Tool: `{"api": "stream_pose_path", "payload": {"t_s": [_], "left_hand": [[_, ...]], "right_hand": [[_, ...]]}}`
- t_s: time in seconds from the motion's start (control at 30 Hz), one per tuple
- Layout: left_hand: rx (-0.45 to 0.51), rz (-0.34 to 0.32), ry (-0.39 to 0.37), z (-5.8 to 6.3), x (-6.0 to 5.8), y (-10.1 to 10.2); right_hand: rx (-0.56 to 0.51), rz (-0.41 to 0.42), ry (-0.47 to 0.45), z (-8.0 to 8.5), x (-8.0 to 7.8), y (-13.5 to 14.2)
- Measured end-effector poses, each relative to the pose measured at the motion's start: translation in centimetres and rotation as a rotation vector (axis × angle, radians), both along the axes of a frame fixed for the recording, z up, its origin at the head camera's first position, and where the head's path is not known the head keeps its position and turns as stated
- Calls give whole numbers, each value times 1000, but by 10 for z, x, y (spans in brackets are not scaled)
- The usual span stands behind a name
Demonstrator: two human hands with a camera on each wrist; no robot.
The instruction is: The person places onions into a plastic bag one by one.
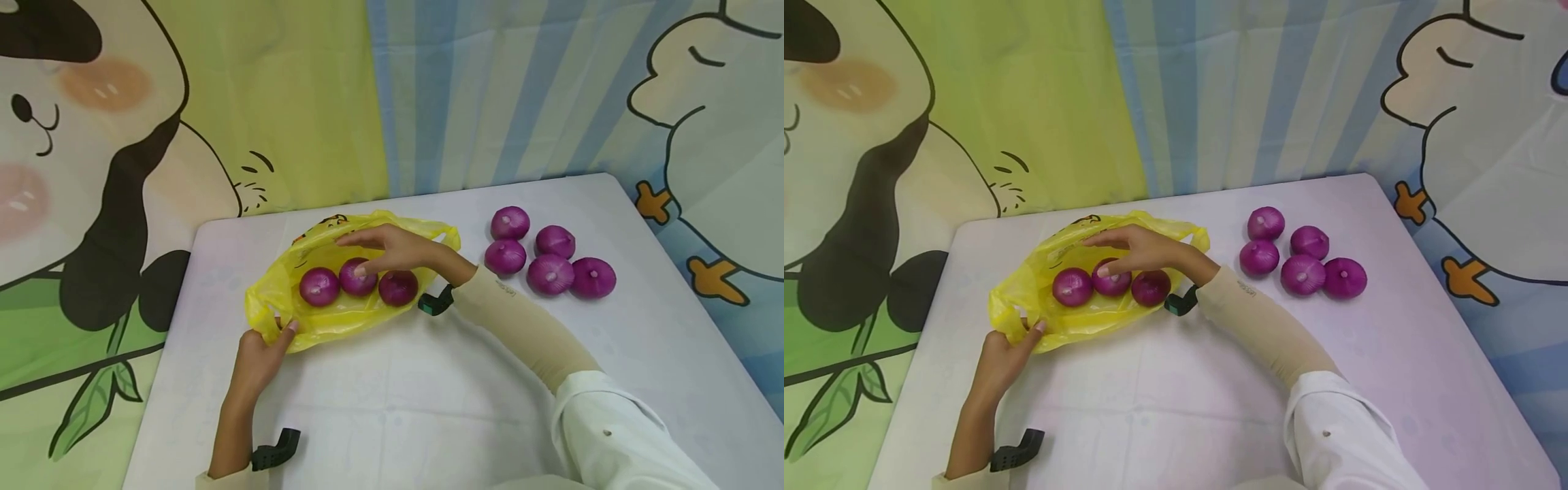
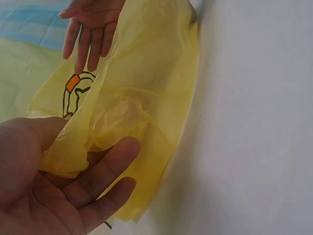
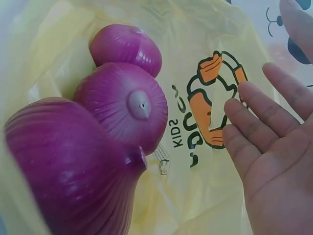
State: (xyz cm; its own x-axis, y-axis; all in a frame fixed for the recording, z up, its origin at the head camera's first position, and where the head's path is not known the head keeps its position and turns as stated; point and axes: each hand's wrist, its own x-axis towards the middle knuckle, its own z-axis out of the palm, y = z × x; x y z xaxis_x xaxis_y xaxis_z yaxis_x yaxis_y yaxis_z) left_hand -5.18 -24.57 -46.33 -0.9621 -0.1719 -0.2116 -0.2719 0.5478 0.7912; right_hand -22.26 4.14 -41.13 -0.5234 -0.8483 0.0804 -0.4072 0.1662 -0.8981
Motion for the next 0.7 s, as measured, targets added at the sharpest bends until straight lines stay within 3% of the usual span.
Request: {"api": "stream_pose_path", "payload": {"t_s": [0.4, 0.7], "left_hand": [[-18, 26, -32, 1, 0, 0], [-14, 20, 8, 1, -1, 1]], "right_hand": [[10, 0, -12, 5, 11, 14], [-25, -2, -23, 11, 12, 32]]}}
